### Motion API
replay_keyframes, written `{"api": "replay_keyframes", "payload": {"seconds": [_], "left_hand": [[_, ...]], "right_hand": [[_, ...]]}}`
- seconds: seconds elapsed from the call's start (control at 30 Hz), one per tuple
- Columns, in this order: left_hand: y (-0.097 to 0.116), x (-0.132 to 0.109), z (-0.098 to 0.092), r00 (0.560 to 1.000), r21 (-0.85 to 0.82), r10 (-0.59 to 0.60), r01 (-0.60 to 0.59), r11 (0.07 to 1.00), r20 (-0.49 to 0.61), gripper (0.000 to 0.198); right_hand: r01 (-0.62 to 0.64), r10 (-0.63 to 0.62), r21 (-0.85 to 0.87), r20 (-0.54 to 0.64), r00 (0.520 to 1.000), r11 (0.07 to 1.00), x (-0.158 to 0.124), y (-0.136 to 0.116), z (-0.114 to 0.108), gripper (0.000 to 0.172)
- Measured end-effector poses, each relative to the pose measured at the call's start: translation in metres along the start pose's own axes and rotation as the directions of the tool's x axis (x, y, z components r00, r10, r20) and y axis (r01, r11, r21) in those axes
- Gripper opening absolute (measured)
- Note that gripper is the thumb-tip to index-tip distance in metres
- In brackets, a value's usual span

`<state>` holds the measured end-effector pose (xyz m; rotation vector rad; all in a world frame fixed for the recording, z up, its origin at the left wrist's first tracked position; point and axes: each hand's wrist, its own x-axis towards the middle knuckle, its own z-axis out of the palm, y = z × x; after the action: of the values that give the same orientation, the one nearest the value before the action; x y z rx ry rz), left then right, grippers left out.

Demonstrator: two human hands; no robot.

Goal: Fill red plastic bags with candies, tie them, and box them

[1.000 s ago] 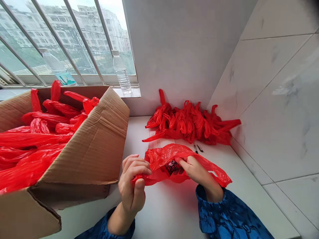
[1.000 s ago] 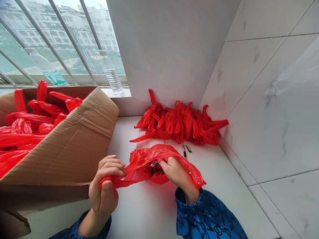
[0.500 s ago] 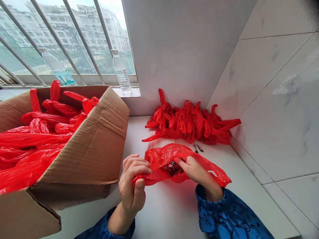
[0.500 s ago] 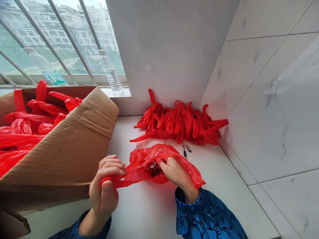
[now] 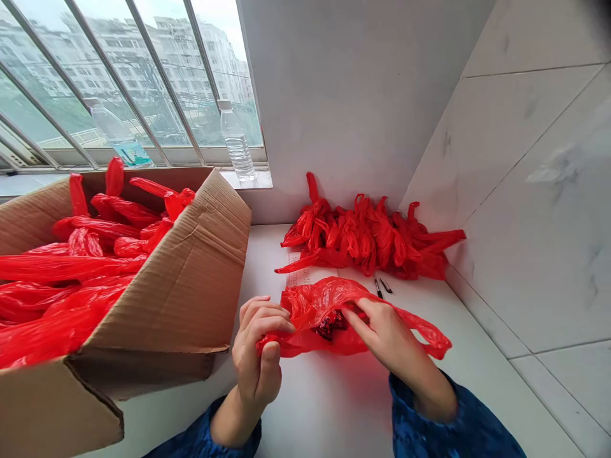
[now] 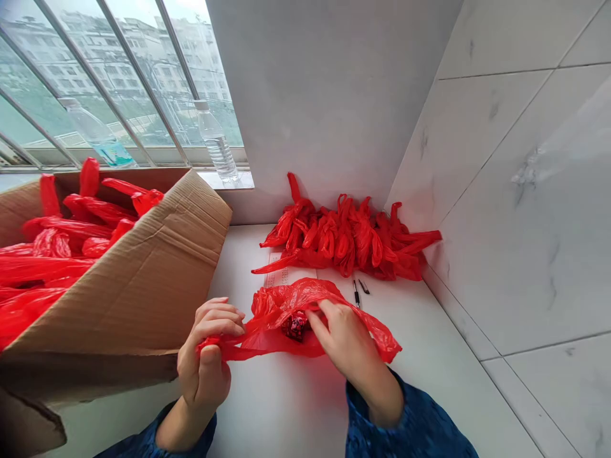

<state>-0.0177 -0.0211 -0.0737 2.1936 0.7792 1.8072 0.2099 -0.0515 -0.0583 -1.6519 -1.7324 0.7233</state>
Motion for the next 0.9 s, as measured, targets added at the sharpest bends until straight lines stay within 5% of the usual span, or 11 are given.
{"api": "replay_keyframes", "payload": {"seconds": [0.17, 0.3, 0.43, 0.53, 0.63, 0.8, 0.9], "left_hand": [[0.0, 0.001, -0.002, 1.0, 0.002, -0.008, 0.008, 1.0, -0.016, 0.032], [0.003, 0.004, -0.003, 1.0, -0.03, -0.009, 0.009, 1.0, -0.028, 0.032], [0.009, 0.009, -0.003, 0.999, -0.075, -0.023, 0.021, 0.997, -0.038, 0.032], [0.014, 0.013, -0.003, 0.997, -0.132, -0.078, 0.074, 0.988, -0.027, 0.034], [0.021, 0.019, -0.007, 0.985, -0.203, -0.172, 0.165, 0.965, -0.019, 0.035], [0.052, 0.039, -0.025, 0.95, -0.362, -0.274, 0.204, 0.91, -0.153, 0.038], [0.071, 0.052, -0.034, 0.924, -0.466, -0.315, 0.186, 0.865, -0.216, 0.036]], "right_hand": [[0.088, -0.137, 0.221, 0.219, 0.966, 0.971, -0.056, -0.004, -0.052, 0.025], [0.065, -0.063, 0.02, -0.108, 0.992, 0.998, -0.085, 0.018, -0.075, 0.03], [-0.11, 0.006, -0.229, -0.412, 0.911, 0.967, -0.088, 0.037, -0.074, 0.039], [-0.122, 0.0, -0.262, -0.423, 0.906, 0.957, -0.079, 0.04, -0.072, 0.049], [-0.036, -0.052, -0.256, -0.332, 0.942, 0.966, -0.07, 0.033, -0.08, 0.035], [0.225, -0.212, -0.019, -0.414, 0.885, 0.974, -0.071, 0.006, -0.106, 0.023], [0.295, -0.124, 0.334, -0.449, 0.885, 0.895, -0.071, -0.009, -0.104, 0.026]]}}
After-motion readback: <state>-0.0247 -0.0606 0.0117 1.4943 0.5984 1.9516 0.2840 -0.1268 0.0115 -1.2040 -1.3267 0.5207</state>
